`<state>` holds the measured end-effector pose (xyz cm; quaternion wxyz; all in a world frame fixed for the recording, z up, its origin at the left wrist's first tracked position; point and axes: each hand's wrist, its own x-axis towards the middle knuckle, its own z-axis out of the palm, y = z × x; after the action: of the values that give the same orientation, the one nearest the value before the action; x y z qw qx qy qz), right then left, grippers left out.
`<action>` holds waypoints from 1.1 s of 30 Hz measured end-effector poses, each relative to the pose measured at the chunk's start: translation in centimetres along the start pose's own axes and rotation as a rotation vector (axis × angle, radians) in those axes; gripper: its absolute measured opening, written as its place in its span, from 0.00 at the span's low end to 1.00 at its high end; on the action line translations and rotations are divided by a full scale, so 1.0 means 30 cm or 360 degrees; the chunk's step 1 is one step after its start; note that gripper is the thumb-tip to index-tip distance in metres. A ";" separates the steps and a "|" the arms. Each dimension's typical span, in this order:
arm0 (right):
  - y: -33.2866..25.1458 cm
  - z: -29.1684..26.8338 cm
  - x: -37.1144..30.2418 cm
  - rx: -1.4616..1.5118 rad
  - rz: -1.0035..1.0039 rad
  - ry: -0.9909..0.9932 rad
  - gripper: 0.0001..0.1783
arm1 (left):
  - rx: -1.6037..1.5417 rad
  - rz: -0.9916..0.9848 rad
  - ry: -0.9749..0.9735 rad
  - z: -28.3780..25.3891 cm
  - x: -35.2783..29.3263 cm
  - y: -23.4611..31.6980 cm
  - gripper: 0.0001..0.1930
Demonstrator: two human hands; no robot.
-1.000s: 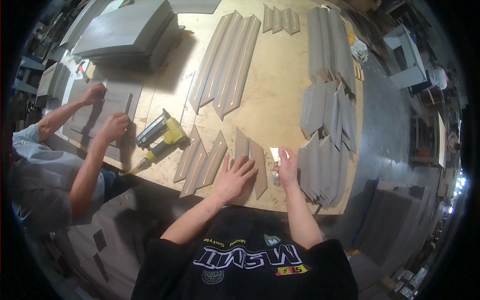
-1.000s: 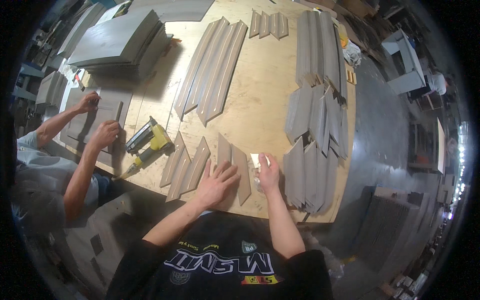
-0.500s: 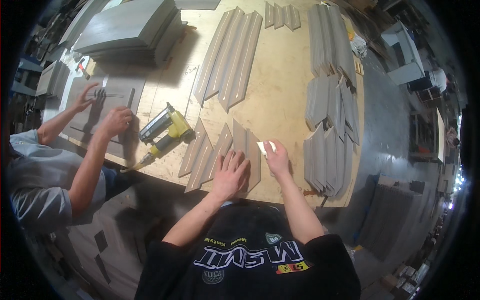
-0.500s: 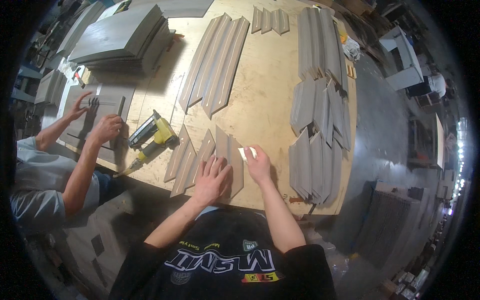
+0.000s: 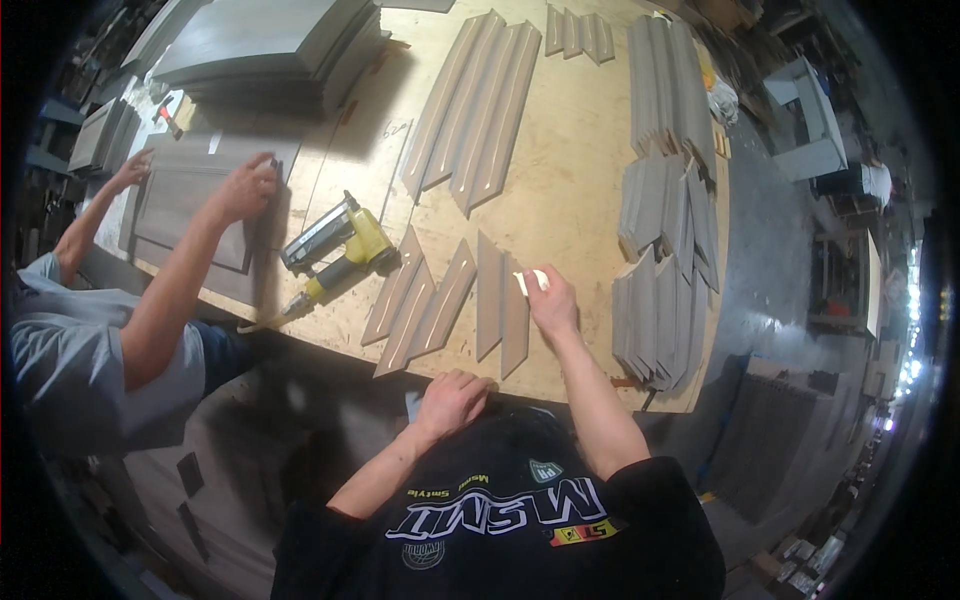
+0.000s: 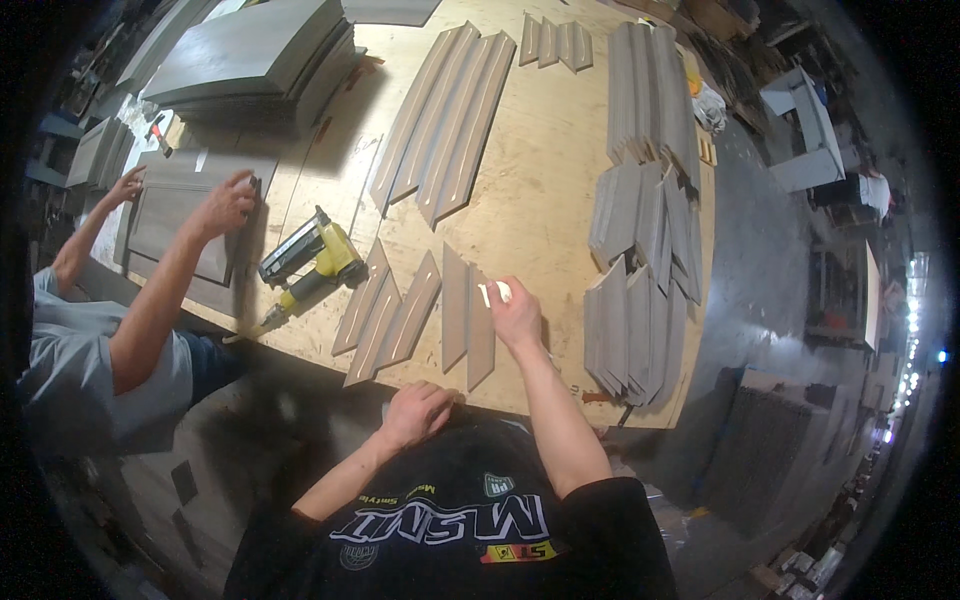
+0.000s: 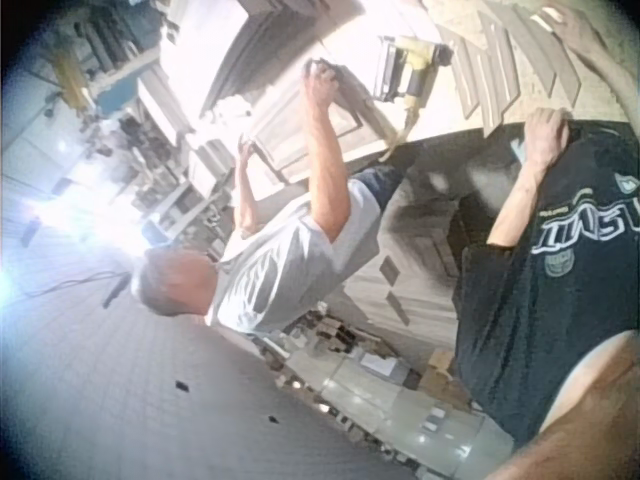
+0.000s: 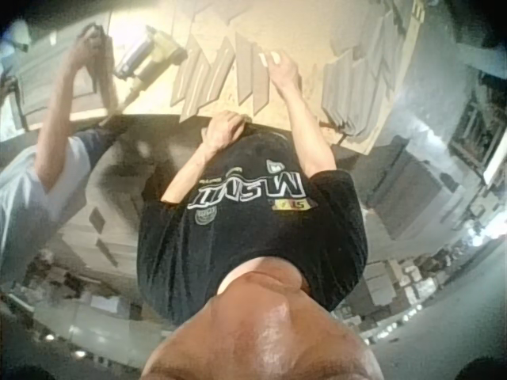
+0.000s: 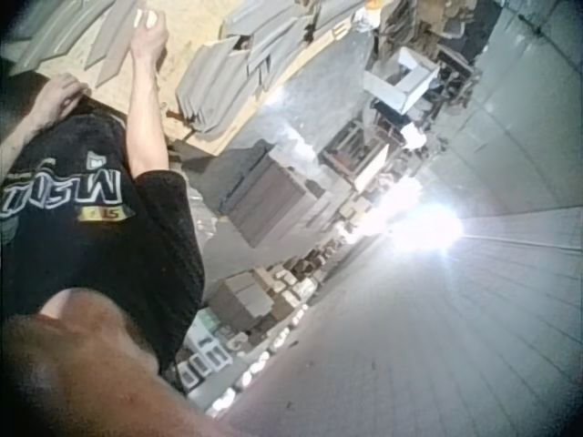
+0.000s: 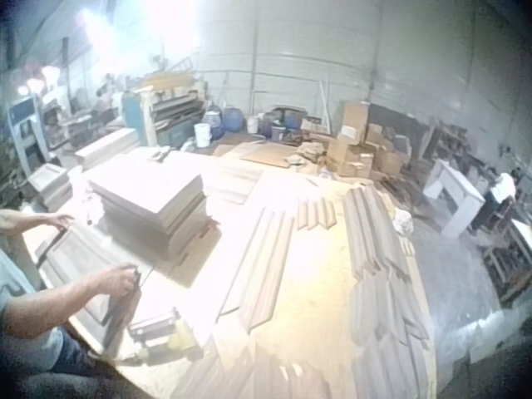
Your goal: The person applies adhesive to wooden frame pieces with a pad, aligns the pieces along the edges of a wooden panel, and secures them to the panel using a nail gun.
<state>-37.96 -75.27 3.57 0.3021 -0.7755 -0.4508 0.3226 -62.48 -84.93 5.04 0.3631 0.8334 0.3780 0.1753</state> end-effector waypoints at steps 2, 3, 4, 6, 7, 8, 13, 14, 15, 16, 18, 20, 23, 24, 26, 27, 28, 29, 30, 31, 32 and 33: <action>0.006 -0.006 -0.014 -0.0024 0.0022 -0.0005 0.19 | -0.0016 0.0001 0.0021 -0.001 0.004 0.002 0.12; -0.001 -0.013 -0.024 0.0016 0.0021 -0.0016 0.19 | -0.0027 0.0003 0.0040 -0.002 0.007 0.001 0.09; -0.002 -0.018 -0.034 0.0056 0.0021 -0.0026 0.19 | -0.0030 0.0002 0.0042 -0.002 0.008 -0.003 0.09; 0.021 -0.017 -0.058 0.0044 0.0047 -0.0038 0.18 | -0.0046 -0.0008 -0.0057 -0.004 0.009 -0.012 0.13; 0.033 -0.018 -0.075 0.0036 0.0073 -0.0049 0.18 | -0.0050 -0.0004 -0.0060 -0.006 0.010 -0.013 0.13; 0.046 -0.019 -0.095 0.0034 0.0078 -0.0044 0.18 | -0.0039 -0.0002 -0.0060 -0.007 0.011 -0.012 0.13; 0.069 -0.040 -0.215 -0.0049 -0.0023 -0.0035 0.19 | -0.0027 -0.0020 -0.0067 -0.005 0.016 -0.003 0.12; 0.075 -0.043 -0.241 -0.0050 -0.0016 -0.0033 0.19 | -0.0007 -0.0016 -0.0049 -0.002 0.015 -0.002 0.12; 0.077 -0.048 -0.263 -0.0037 -0.0013 -0.0034 0.19 | 0.0013 -0.0009 -0.0029 0.001 0.017 -0.002 0.11; 0.078 -0.053 -0.284 -0.0025 -0.0011 -0.0035 0.19 | 0.0009 -0.0006 -0.0034 0.004 0.017 -0.003 0.11; 0.069 -0.068 -0.327 -0.0020 0.0059 -0.0084 0.19 | 0.0015 0.0010 -0.0007 0.010 0.016 -0.007 0.11; 0.073 -0.071 -0.363 -0.0014 0.0127 -0.0135 0.19 | 0.0035 0.0005 -0.0019 0.014 0.016 -0.009 0.09; 0.078 -0.071 -0.395 -0.0107 0.0203 -0.0194 0.19 | 0.0050 0.0008 -0.0021 0.013 0.020 -0.011 0.07; 0.078 -0.070 -0.398 -0.0128 0.0189 -0.0221 0.19 | 0.0063 -0.0002 -0.0029 0.011 0.019 -0.012 0.07; 0.093 -0.065 -0.405 -0.0148 0.0168 -0.0259 0.19 | 0.0080 -0.0024 -0.0030 0.006 0.017 -0.010 0.07; 0.108 -0.064 -0.403 -0.0211 0.0090 -0.0203 0.19 | -0.0003 -0.0023 0.0017 0.001 0.022 -0.012 0.08; 0.121 -0.069 -0.398 -0.0272 0.0010 -0.0147 0.18 | -0.0085 -0.0024 0.0065 -0.005 0.029 -0.012 0.08; 0.135 -0.085 -0.387 -0.0265 -0.0001 -0.0156 0.18 | -0.0074 -0.0033 0.0073 -0.011 0.038 -0.008 0.08; 0.134 -0.112 -0.371 0.0297 0.0366 -0.0193 0.17 | -0.0071 -0.0096 0.0199 -0.021 0.054 0.007 0.12; 0.135 -0.131 -0.357 0.0862 0.0735 -0.0228 0.16 | -0.0065 -0.0158 0.0323 -0.026 0.072 0.018 0.15; 0.140 -0.137 -0.340 0.0867 0.0729 -0.0242 0.16 | 0.0010 -0.0182 0.0324 -0.028 0.095 0.020 0.21; 0.147 -0.141 -0.322 0.1098 0.0665 -0.0167 0.16 | 0.0018 -0.0185 0.0330 -0.019 0.124 0.018 0.21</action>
<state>-36.18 -86.46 5.00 0.4491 -0.6860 -0.1636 0.5486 -60.10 -82.10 5.89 0.3270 0.7895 0.4621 0.2372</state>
